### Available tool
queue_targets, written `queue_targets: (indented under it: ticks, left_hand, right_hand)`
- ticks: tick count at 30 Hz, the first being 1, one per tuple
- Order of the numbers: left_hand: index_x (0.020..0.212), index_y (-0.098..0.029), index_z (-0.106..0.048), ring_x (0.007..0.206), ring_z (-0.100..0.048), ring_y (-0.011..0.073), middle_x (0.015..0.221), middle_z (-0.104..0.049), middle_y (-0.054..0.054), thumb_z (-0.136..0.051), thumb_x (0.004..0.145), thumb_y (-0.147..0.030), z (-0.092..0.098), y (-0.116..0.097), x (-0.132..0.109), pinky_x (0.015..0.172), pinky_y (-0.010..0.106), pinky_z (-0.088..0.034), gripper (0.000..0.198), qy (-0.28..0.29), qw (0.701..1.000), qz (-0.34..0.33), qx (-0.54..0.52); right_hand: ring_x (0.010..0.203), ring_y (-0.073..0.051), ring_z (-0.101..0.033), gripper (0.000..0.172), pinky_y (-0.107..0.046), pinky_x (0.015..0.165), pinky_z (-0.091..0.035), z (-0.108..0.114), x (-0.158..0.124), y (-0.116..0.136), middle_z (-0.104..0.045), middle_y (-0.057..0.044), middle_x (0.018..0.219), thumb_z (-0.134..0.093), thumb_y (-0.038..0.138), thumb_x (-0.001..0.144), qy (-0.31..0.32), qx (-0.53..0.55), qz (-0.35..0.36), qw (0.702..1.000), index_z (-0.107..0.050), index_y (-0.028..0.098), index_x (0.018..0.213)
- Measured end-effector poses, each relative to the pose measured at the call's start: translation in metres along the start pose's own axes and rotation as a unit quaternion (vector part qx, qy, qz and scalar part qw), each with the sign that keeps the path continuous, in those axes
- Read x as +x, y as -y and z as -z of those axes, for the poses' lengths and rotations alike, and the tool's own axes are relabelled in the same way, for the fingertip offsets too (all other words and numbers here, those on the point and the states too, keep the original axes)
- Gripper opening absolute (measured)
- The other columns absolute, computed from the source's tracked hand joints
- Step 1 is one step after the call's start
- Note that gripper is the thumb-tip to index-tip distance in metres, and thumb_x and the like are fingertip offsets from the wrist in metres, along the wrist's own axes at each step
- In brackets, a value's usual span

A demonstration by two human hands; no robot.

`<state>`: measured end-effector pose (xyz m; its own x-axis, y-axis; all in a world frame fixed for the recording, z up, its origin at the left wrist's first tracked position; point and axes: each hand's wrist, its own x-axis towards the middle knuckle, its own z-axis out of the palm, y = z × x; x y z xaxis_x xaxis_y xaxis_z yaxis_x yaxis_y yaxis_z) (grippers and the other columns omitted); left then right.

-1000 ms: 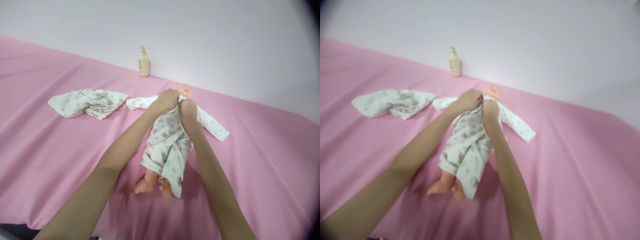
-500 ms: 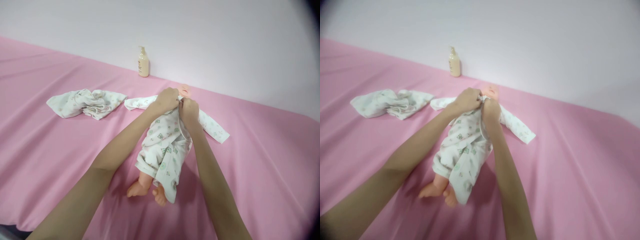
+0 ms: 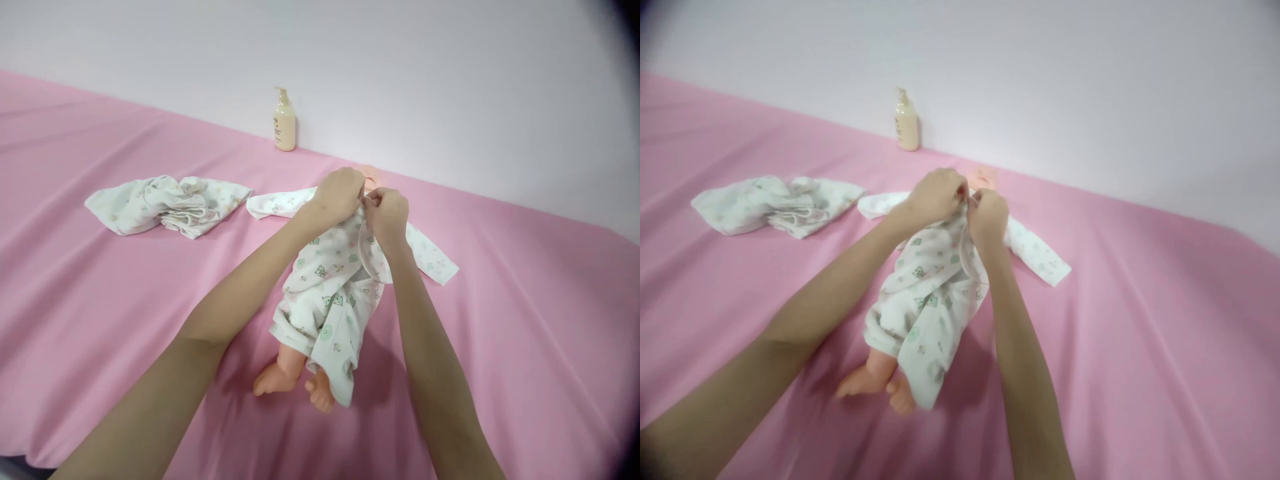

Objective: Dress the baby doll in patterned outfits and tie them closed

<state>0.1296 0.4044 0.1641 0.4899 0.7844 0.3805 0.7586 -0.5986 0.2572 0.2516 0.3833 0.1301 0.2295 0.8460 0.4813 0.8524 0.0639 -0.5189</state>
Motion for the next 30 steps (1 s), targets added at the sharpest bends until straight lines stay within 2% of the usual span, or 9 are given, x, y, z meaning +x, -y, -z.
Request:
queue_targets:
  ticks: [5,8,10,12,15,18,21,26,30]
  left_hand:
    - [0.076,-0.013,-0.066,0.07,-0.06,0.0174,0.075,-0.066,0.008,-0.05,0.073,-0.012,-0.006,0.013,0.004,0.066,0.03,-0.046,0.017,0.049,0.981,-0.003,-0.188]
    - [0.071,-0.013,-0.065,0.061,-0.059,0.0155,0.066,-0.064,0.007,-0.051,0.072,-0.013,-0.006,0.021,0.006,0.059,0.029,-0.046,0.014,0.103,0.957,0.004,-0.271]
    - [0.071,-0.012,-0.065,0.059,-0.059,0.0148,0.065,-0.065,0.007,-0.053,0.071,-0.011,-0.004,0.023,0.006,0.057,0.028,-0.046,0.012,0.126,0.94,0.011,-0.316]
    - [0.072,-0.011,-0.065,0.058,-0.059,0.0142,0.066,-0.065,0.008,-0.053,0.07,-0.009,-0.001,0.024,0.006,0.056,0.028,-0.046,0.013,0.135,0.929,0.019,-0.345]
    - [0.075,-0.012,-0.065,0.056,-0.058,0.013,0.065,-0.065,0.007,-0.053,0.069,-0.007,0.0,0.024,0.005,0.054,0.027,-0.045,0.014,0.137,0.923,0.024,-0.359]
    - [0.078,-0.012,-0.064,0.057,-0.059,0.013,0.066,-0.065,0.007,-0.054,0.069,-0.008,-0.003,0.026,0.006,0.054,0.026,-0.044,0.013,0.141,0.923,0.025,-0.356]
    - [0.084,-0.012,-0.062,0.059,-0.061,0.0143,0.067,-0.065,0.006,-0.056,0.069,-0.009,-0.008,0.029,0.008,0.055,0.026,-0.045,0.017,0.138,0.925,0.039,-0.353]
    - [0.099,-0.013,-0.056,0.064,-0.064,0.0154,0.07,-0.066,0.005,-0.057,0.07,-0.01,-0.008,0.028,0.009,0.058,0.025,-0.046,0.029,0.141,0.926,0.066,-0.343]
    - [0.104,-0.014,-0.053,0.065,-0.063,0.0145,0.071,-0.065,0.004,-0.055,0.076,-0.015,-0.002,0.02,0.005,0.06,0.024,-0.046,0.028,0.128,0.934,0.085,-0.322]
  right_hand:
    - [0.054,-0.016,-0.056,0.008,-0.029,0.06,-0.045,0.006,0.004,-0.013,-0.057,0.0,0.052,-0.064,0.024,0.067,0.085,0.147,-0.092,0.981,-0.065,0.016,0.065]
    - [0.047,-0.014,-0.052,0.016,-0.027,0.052,-0.044,0.007,0.005,-0.019,-0.052,0.001,0.045,-0.062,0.026,0.068,0.12,0.168,-0.094,0.974,-0.061,0.016,0.056]
    - [0.045,-0.012,-0.05,0.019,-0.025,0.05,-0.044,0.008,0.004,-0.018,-0.05,0.001,0.044,-0.061,0.027,0.07,0.113,0.18,-0.095,0.973,-0.059,0.015,0.054]
    - [0.044,-0.011,-0.05,0.019,-0.024,0.049,-0.045,0.01,0.003,-0.014,-0.05,0.002,0.046,-0.059,0.025,0.073,0.105,0.224,-0.11,0.963,-0.059,0.015,0.056]
    - [0.045,-0.009,-0.053,0.019,-0.022,0.05,-0.049,0.013,0.002,-0.005,-0.053,0.001,0.049,-0.056,0.017,0.076,0.128,0.3,-0.143,0.934,-0.059,0.014,0.057]
    - [0.047,-0.009,-0.055,0.016,-0.021,0.052,-0.051,0.017,0.001,0.001,-0.055,0.0,0.051,-0.058,0.011,0.074,0.139,0.322,-0.165,0.922,-0.06,0.013,0.058]
    - [0.048,-0.011,-0.057,0.012,-0.022,0.053,-0.052,0.019,0.001,0.0,-0.058,-0.001,0.053,-0.059,0.01,0.071,0.139,0.3,-0.143,0.933,-0.061,0.013,0.059]
    - [0.056,-0.015,-0.062,0.018,-0.027,0.06,-0.054,0.022,0.001,-0.005,-0.062,-0.003,0.057,-0.051,0.013,0.073,0.148,0.192,-0.039,0.969,-0.061,0.015,0.058]
    - [0.062,-0.019,-0.063,0.016,-0.032,0.068,-0.053,0.019,0.0,-0.002,-0.064,-0.005,0.06,-0.051,0.014,0.073,0.112,0.115,0.006,0.987,-0.064,0.016,0.064]
